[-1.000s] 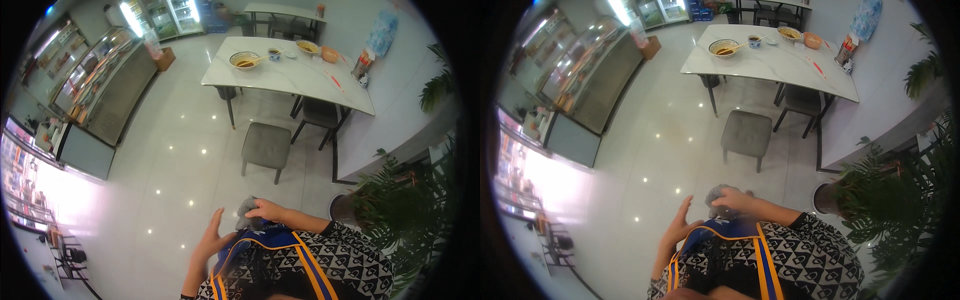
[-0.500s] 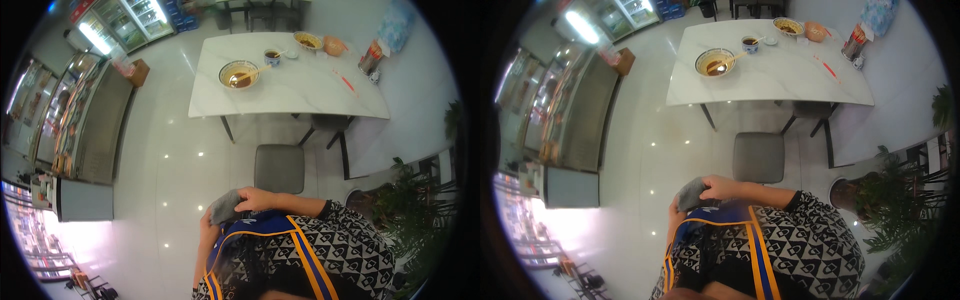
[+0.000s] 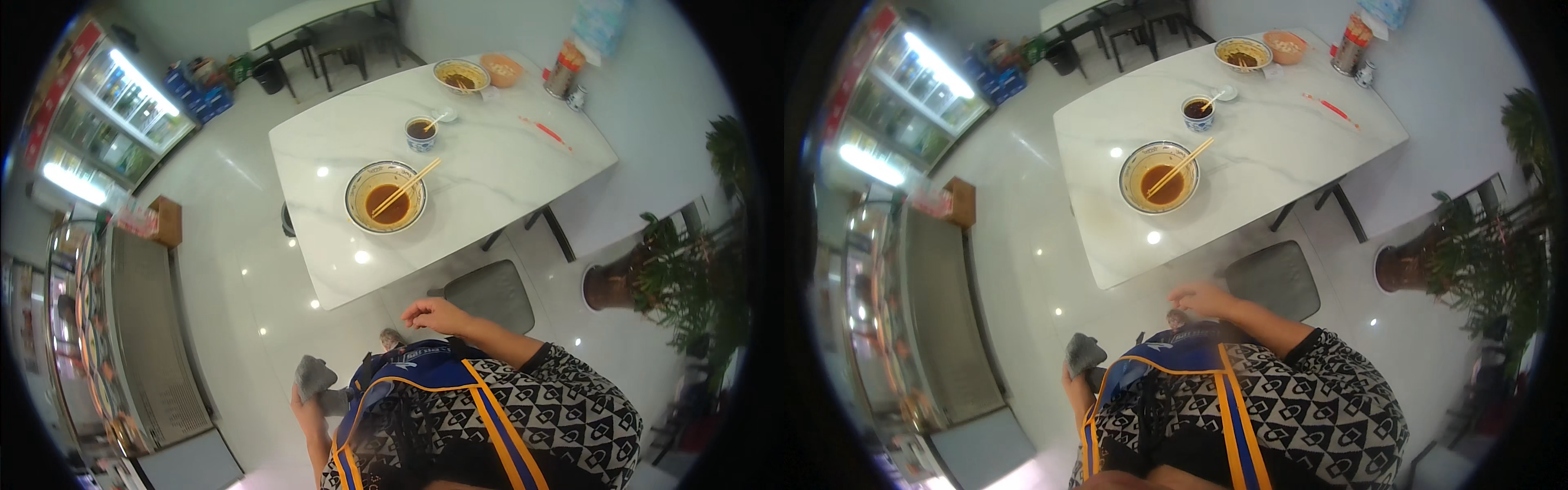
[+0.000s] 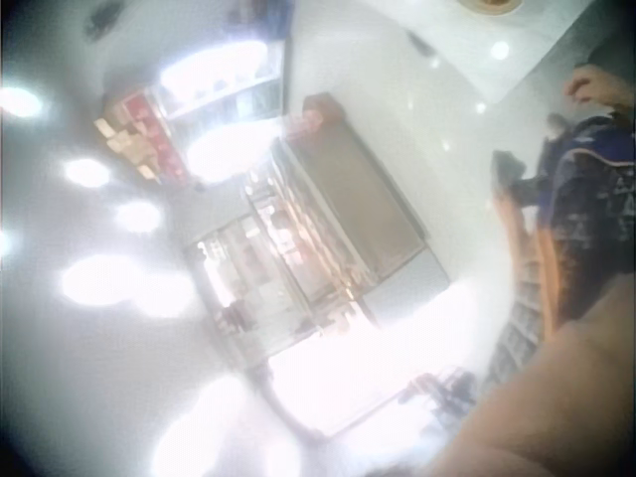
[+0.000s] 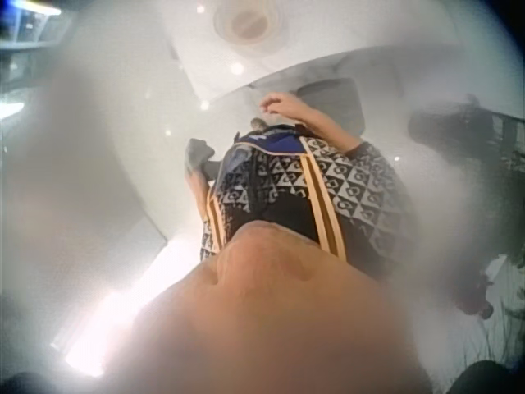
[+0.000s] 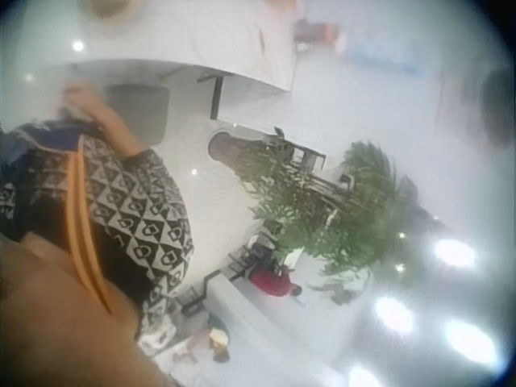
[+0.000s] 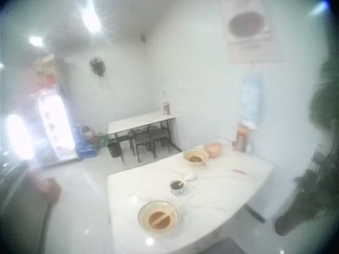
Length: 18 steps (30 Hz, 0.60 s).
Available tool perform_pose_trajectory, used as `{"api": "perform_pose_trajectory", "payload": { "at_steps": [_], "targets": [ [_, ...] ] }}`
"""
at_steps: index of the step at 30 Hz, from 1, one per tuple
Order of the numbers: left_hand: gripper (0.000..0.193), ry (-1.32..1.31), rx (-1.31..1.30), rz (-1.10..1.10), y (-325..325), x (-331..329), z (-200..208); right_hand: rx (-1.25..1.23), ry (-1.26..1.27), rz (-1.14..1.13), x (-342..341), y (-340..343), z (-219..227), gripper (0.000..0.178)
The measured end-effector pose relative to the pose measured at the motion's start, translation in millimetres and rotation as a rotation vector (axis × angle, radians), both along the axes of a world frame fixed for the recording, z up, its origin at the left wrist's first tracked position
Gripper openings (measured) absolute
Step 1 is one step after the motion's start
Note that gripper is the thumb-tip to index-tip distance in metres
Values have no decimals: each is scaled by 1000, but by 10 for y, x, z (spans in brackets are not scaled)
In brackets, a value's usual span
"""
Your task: The person clears a dining table by removing a cup and wiping the surface with a cloth. They then carry two bowls and chopsticks to the kitchen sink, pour out remaining liquid, and scrub the bowls and chopsticks with a sponge.
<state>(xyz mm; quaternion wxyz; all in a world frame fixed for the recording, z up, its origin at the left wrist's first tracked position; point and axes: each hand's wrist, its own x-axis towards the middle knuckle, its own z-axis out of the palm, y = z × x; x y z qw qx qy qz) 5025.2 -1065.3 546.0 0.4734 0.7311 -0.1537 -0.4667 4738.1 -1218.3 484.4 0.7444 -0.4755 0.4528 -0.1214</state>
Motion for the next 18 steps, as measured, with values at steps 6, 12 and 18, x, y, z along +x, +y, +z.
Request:
{"api": "perform_pose_trajectory", "payload": {
  "at_steps": [6, 12, 18],
  "targets": [
    [29, -20, -125, -132, -962, -20, -437, -89, 31, -59, -278, -549, -359, 24],
    [19, 170, -121, -281, -1190, 50, -991, -163, 150, -84, -498, -677, -756, 23],
    [25, 202, -32, -177, -1132, 176, -910, -185, 213, -42, -615, -1044, -887, 23]
  ]
}}
